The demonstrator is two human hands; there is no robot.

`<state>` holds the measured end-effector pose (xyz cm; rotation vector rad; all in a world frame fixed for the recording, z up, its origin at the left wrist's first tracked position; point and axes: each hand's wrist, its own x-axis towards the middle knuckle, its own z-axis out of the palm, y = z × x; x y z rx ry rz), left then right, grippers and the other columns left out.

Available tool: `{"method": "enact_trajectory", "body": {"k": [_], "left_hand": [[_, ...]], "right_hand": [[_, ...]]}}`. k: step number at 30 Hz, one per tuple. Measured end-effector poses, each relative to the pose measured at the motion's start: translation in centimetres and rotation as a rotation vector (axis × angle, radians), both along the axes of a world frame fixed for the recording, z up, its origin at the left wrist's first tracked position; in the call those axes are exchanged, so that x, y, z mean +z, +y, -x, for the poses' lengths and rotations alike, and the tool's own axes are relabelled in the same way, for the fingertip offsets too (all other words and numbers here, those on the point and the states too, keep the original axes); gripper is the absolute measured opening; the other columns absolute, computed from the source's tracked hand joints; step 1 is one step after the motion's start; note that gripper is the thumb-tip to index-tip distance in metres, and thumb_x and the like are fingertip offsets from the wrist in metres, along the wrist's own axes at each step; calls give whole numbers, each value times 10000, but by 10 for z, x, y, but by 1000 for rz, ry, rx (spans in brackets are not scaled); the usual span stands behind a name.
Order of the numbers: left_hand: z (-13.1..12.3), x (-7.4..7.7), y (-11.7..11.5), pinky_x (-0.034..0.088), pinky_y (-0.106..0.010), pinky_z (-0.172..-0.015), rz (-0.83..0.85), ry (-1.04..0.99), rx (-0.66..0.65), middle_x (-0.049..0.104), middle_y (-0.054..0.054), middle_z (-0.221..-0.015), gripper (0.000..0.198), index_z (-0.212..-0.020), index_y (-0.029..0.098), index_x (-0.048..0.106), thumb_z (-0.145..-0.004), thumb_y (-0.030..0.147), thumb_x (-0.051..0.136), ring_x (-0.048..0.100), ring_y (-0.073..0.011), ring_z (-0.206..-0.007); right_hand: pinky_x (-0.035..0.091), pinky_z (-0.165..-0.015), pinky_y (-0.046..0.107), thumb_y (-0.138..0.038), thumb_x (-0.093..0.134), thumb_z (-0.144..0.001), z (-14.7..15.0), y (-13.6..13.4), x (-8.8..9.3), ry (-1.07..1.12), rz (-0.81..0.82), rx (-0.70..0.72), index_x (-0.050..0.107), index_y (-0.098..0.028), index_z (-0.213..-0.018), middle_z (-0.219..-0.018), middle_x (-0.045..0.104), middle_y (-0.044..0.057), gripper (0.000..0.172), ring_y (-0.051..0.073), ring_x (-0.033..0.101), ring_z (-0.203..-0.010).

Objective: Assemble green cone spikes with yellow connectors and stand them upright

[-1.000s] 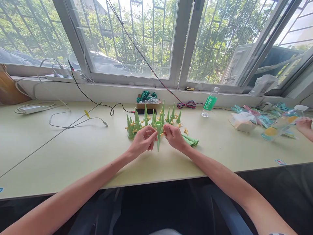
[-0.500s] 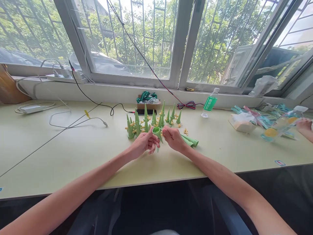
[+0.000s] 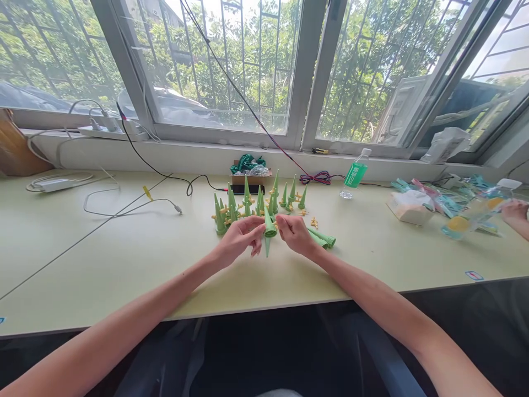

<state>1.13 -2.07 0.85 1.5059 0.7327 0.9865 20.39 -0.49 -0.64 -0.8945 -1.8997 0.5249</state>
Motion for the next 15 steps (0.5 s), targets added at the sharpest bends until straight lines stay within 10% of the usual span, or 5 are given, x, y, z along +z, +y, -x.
{"method": "enact_trajectory", "body": {"k": [5,15], "left_hand": [[-1,-1,-1,448,-210,-372,-184,43,98,646,-38,-961,381,-1041,177,569,-798,415,740,568,-67,-420],[-6,-10,0,450,-160,-395,-552,171,275,546,-8,-923,238,-911,185,561,-839,360,705,505,-14,-447]], "right_hand": [[278,-489,280,-642,293,-977,1,-1,0,20,19,6,348,-217,-553,-473,366,-21,602,110,316,-470],[257,-477,269,-596,325,-986,5,0,-1,48,32,13,341,-210,-546,-458,368,-31,585,96,322,-445]]}}
